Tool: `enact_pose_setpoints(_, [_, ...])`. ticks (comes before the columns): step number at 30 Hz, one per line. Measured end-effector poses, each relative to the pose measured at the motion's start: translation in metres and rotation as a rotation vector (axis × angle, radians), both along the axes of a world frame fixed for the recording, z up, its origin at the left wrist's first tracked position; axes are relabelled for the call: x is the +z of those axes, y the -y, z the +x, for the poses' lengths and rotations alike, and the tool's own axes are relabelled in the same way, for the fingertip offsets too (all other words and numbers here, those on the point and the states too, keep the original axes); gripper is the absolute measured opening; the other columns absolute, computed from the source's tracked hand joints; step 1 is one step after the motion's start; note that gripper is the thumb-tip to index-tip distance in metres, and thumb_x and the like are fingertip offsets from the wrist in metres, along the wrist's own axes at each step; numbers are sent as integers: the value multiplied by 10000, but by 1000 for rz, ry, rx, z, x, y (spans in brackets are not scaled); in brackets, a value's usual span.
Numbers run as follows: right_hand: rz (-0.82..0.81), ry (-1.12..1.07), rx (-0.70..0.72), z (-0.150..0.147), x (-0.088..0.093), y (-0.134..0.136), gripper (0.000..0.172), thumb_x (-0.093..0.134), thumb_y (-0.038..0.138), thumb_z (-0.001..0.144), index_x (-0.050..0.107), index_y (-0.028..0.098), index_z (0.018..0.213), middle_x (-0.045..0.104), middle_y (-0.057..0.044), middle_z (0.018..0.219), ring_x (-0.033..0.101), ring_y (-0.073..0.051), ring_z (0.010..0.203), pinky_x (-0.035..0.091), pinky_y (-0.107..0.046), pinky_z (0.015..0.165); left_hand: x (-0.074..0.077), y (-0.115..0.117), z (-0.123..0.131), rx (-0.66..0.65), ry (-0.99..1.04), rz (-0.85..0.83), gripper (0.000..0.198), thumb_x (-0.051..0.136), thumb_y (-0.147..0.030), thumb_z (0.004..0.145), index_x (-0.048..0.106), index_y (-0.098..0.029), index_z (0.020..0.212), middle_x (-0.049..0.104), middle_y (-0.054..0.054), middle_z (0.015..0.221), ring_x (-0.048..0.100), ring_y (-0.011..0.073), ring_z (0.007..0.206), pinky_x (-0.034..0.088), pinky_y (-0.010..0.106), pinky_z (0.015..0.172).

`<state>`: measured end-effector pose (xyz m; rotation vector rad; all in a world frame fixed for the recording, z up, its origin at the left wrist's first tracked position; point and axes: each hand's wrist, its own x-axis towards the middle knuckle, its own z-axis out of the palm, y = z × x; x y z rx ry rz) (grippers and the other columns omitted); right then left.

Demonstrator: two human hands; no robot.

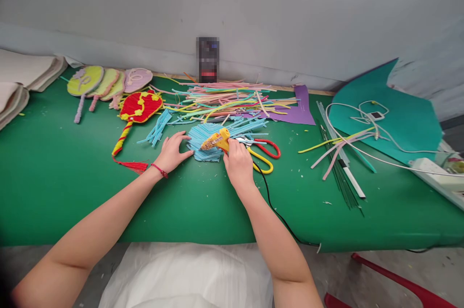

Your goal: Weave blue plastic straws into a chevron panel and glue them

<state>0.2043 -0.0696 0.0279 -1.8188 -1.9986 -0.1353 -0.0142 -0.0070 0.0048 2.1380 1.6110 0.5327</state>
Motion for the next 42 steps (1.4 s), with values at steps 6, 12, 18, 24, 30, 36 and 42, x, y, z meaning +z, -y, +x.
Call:
enact_pose_setpoints(6, [-12,-24,-11,5,5,4,292,489,129,830,479,153,1121,607,-121,1016,551,-263,925,443,-362,761,1,0,0,-6,4,-3,397,630,-347,765,512,-229,1126,434,121,1407,347,257,1344,164,549,1114])
enact_pose_setpoints(12, [3,-25,-3,9,6,5,315,472,133,819,467,160,1133,608,-126,1025,555,-271,917,453,-373,753,0,0,-1,-8,6,3,391,626,-347,768,513,-233,1125,439,119,1402,351,256,1341,165,549,1112])
enact_pose_setpoints(18, [2,-10,30,19,6,5,327,481,148,817,476,164,1144,611,-125,1023,566,-271,914,465,-375,746,1,1,0,-6,6,-3,394,629,-341,768,509,-227,1126,438,120,1402,345,248,1345,159,541,1117])
enact_pose_setpoints(24, [-8,-5,9,22,9,8,331,500,132,796,476,156,1125,615,-129,991,579,-278,894,478,-389,738,2,2,0,-3,7,2,385,629,-339,770,508,-230,1118,437,122,1404,340,250,1349,157,546,1116])
enact_pose_setpoints(30, [-33,-100,2,24,12,7,318,518,172,784,483,181,1100,629,-124,1014,598,-274,916,484,-381,735,2,1,0,-3,4,1,388,630,-339,769,508,-234,1121,439,121,1402,341,251,1348,158,548,1115])
enact_pose_setpoints(36, [-141,-442,-153,54,13,-5,397,613,345,718,489,209,1070,651,-86,1011,632,-242,853,485,-341,701,7,2,0,-17,38,5,381,616,-340,782,518,-240,1137,433,119,1401,357,245,1337,184,540,1112])
enact_pose_setpoints(42, [-4,-614,-538,109,2,-20,499,681,404,629,491,187,1036,637,-107,1016,612,-240,877,464,-364,777,21,-7,-14,-7,85,136,171,596,-308,792,630,-224,937,442,83,1378,359,261,1331,296,459,1092])
